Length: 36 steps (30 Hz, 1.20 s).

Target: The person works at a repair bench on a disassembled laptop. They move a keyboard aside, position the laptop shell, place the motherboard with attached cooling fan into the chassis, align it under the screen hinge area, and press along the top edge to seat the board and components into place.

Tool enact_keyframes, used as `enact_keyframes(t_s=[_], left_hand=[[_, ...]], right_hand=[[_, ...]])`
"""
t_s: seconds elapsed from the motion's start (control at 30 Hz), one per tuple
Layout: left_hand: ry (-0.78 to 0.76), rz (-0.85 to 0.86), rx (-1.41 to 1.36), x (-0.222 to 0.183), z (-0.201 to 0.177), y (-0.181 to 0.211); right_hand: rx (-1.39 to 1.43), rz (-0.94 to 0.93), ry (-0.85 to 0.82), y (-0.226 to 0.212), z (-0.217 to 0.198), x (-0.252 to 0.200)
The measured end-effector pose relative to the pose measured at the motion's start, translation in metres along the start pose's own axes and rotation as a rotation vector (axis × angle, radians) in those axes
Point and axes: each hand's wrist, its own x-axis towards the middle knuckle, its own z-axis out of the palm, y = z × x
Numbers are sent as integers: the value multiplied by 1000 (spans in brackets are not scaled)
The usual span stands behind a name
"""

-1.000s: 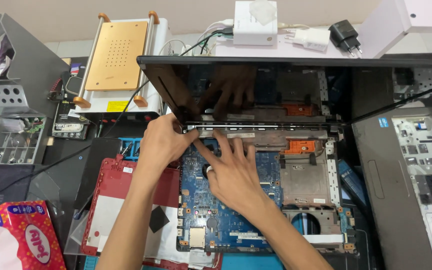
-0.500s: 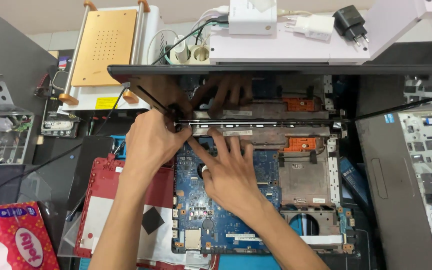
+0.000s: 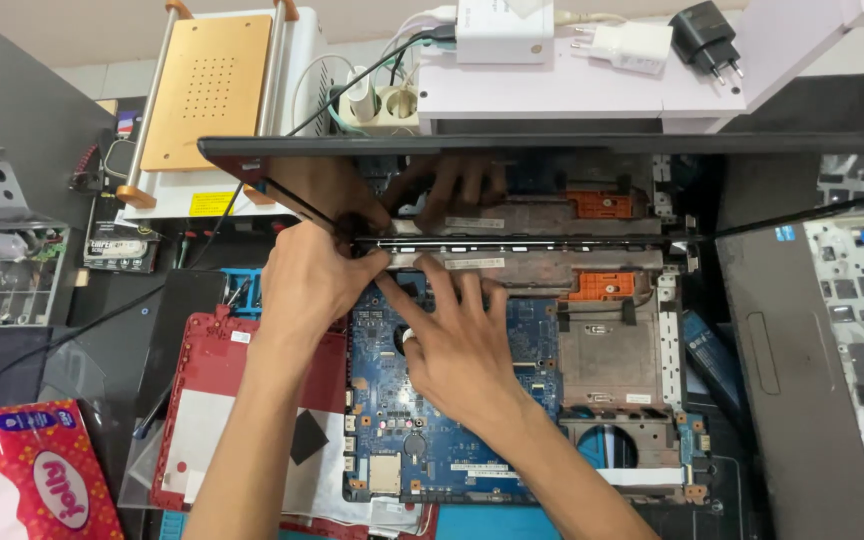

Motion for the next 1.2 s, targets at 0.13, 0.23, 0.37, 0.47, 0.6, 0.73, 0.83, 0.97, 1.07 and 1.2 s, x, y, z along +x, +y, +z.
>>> enact_keyframes(t_s=[0.13,0.23,0.37,0.47,0.6,0.73,0.83,0.97,1.07,1.2], left_hand=[[12,-8,22,-1,7,-5],[19,-10,27,-1,7,-4],[59,31,-12,-7,7,-9],[16,-2,-147,-14,0,-15],[122,136,-371,-38,1,-23],[176,432,-217,-53,5,-18],[164,397,-118,-53,7,-15],[161,505,-12,-50,11,-19],[155,524,43,-47,5,-11],[65,343,47,-48,0,4]], right_hand=[[38,2,11,-2,-4,1],[13,19,-16,-3,-3,2],[-21,23,-31,-1,-5,2],[-17,-18,-15,0,-8,6],[16,11,-24,-3,-10,5],[11,9,-27,-2,-10,2],[37,23,-42,-2,-11,3],[34,21,-49,1,-6,2],[26,-3,-32,1,-4,2],[19,-17,20,0,-5,1]])
